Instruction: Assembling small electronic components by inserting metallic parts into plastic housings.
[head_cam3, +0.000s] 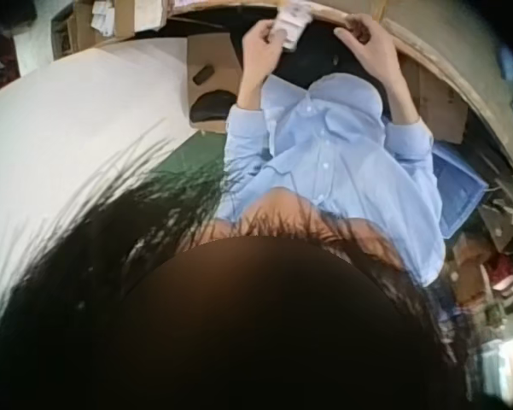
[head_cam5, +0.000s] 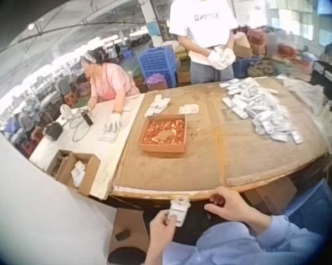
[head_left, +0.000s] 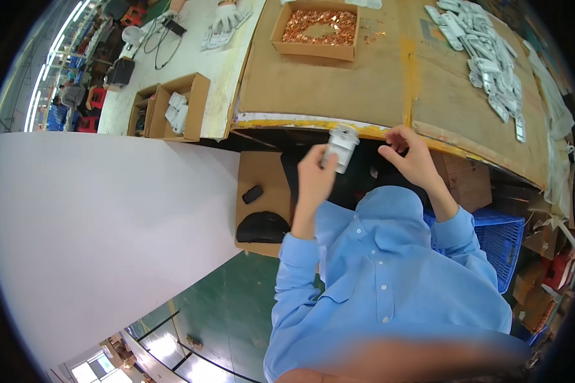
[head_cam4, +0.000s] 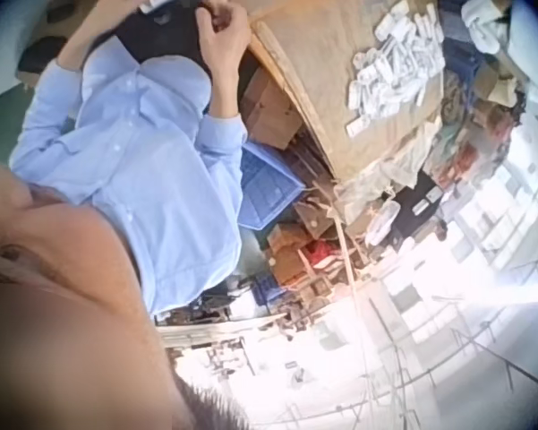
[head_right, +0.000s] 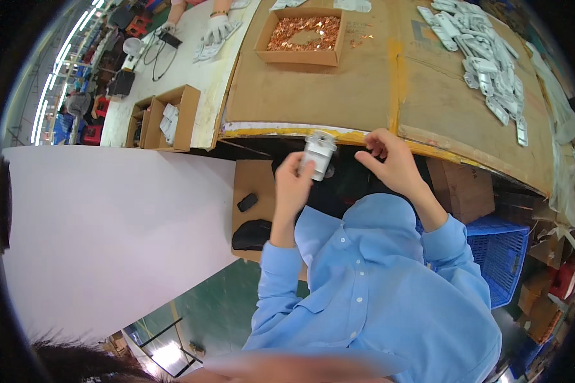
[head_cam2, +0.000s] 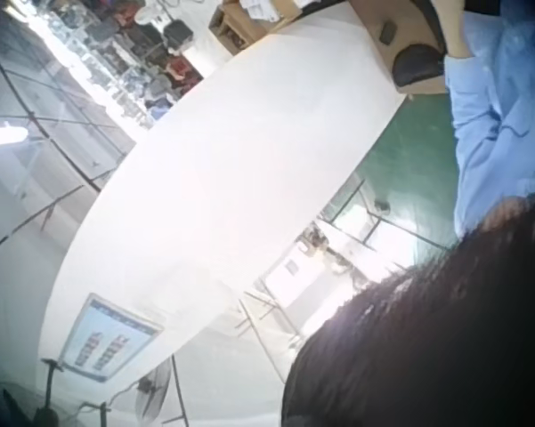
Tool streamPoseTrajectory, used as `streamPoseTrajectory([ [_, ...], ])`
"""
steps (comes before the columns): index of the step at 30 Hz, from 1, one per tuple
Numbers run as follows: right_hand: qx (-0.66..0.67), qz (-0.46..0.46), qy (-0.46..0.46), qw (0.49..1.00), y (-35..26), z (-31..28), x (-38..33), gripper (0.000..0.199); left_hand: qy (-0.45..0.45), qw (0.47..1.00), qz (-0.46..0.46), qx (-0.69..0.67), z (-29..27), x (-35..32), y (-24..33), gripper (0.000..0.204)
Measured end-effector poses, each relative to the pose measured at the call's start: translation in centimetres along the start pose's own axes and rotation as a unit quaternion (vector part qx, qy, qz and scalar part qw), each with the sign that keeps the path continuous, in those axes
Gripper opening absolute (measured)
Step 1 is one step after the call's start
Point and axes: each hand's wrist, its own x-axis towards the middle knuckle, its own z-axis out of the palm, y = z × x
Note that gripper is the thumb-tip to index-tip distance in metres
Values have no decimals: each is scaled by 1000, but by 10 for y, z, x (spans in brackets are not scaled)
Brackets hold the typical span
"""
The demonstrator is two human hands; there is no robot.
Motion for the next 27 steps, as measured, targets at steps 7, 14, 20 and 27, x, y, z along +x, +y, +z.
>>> streamPoseTrajectory([
  [7,-37,49,222,973,63,-107,-23,24,213,976,10,47,-103,129,-18,19],
  [14,-147,120,370,909,113,-210,-42,28,290,956,-33,-14,-200,294,-48,26],
  [20,-333,198,408,827,145,-266,-58,35,332,932,-81,116,-232,386,-62,28],
  [27,-442,297,413,739,184,-323,-64,45,444,884,5,148,-226,431,-43,44],
])
